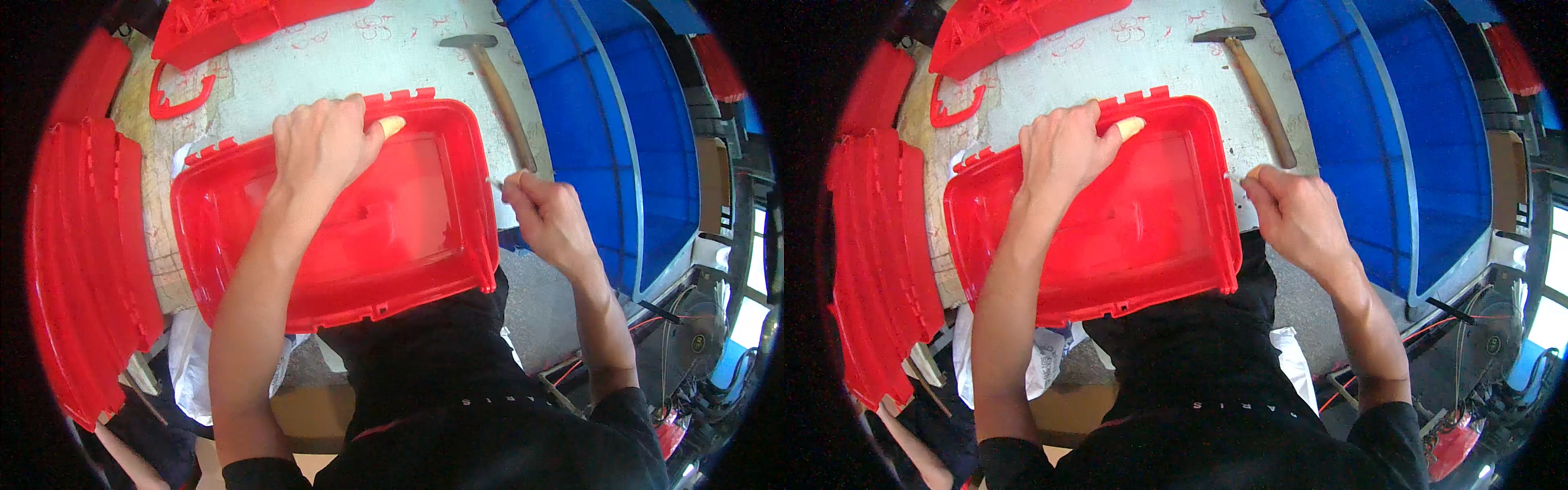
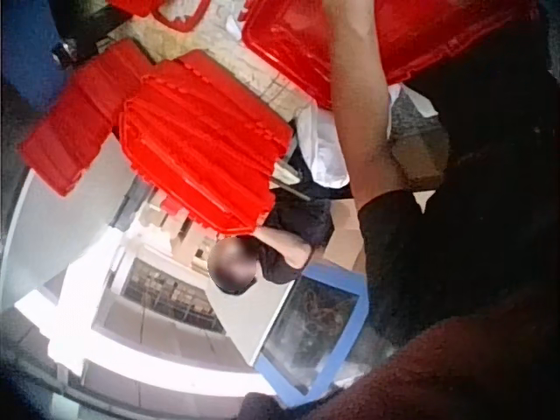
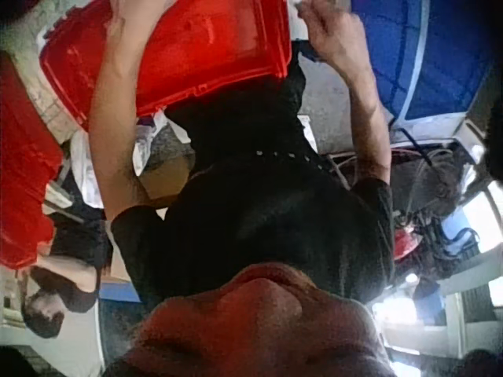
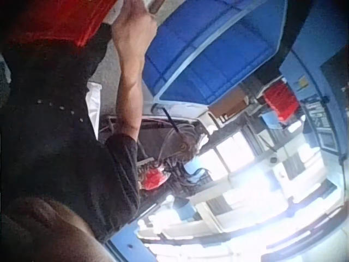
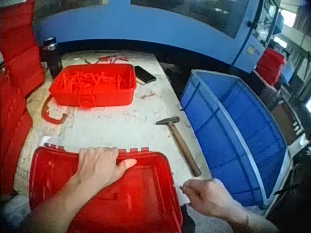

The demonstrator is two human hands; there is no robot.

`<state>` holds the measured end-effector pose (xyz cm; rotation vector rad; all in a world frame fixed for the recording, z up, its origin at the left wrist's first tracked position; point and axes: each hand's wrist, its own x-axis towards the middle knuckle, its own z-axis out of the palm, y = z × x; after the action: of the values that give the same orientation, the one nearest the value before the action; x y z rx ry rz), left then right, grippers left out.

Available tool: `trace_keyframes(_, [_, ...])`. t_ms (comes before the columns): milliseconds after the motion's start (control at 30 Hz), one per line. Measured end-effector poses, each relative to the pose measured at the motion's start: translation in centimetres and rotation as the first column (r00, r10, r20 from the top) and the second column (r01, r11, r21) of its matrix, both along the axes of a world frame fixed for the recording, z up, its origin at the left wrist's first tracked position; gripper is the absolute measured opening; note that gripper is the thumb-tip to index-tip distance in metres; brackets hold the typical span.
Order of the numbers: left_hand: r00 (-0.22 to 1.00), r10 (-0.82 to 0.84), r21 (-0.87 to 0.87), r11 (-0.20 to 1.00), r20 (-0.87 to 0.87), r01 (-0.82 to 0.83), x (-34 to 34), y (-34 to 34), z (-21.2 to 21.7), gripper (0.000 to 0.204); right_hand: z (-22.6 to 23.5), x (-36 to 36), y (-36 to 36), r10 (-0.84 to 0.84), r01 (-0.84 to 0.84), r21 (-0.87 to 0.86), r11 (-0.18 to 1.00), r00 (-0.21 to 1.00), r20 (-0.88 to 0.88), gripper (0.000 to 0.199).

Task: The person trims excess plastic from red plastic bins using a small knife. They repeatedly scrape and cut along the edges and handle area, then flip the bin to work on different sides. Finished bins are stacked on the table.

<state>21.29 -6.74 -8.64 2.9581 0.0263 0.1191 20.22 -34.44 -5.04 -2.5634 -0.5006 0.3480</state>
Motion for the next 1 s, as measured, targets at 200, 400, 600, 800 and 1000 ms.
trace_keyframes(200, [0.999,0.011,-0.031,0.999,-0.046,-0.013,0.1,0.1,-0.2,0.043,5.0,-4.6,-3.4,0.336,-0.384,-0.238,0.892,0.916,-0.218,0.013])
trace_keyframes(400, [0.999,-0.004,0.026,1.000,0.033,0.003,0.0,0.0,0.6,0.049,5.8,-3.1,-3.3,0.036,-0.042,-0.017,0.999,0.967,-0.254,0.017])
trace_keyframes(600, [0.987,0.058,0.007,0.998,-0.147,-0.057,0.5,-0.2,1.3,0.056,-0.8,-2.2,0.2,0.230,-0.237,0.005,0.971,0.948,0.220,0.023])
trace_keyframes(800, [0.987,0.078,-0.001,0.997,-0.143,-0.079,0.5,0.3,0.8,0.051,-2.1,-3.5,-4.2,0.038,-0.102,0.200,0.974,0.953,0.302,0.011])
trace_keyframes(1000, [0.954,0.166,-0.075,0.979,-0.250,-0.190,2.2,6.2,2.9,0.037,-4.1,-10.4,-11.3,-0.464,0.588,0.279,0.759,0.790,-0.402,0.011])
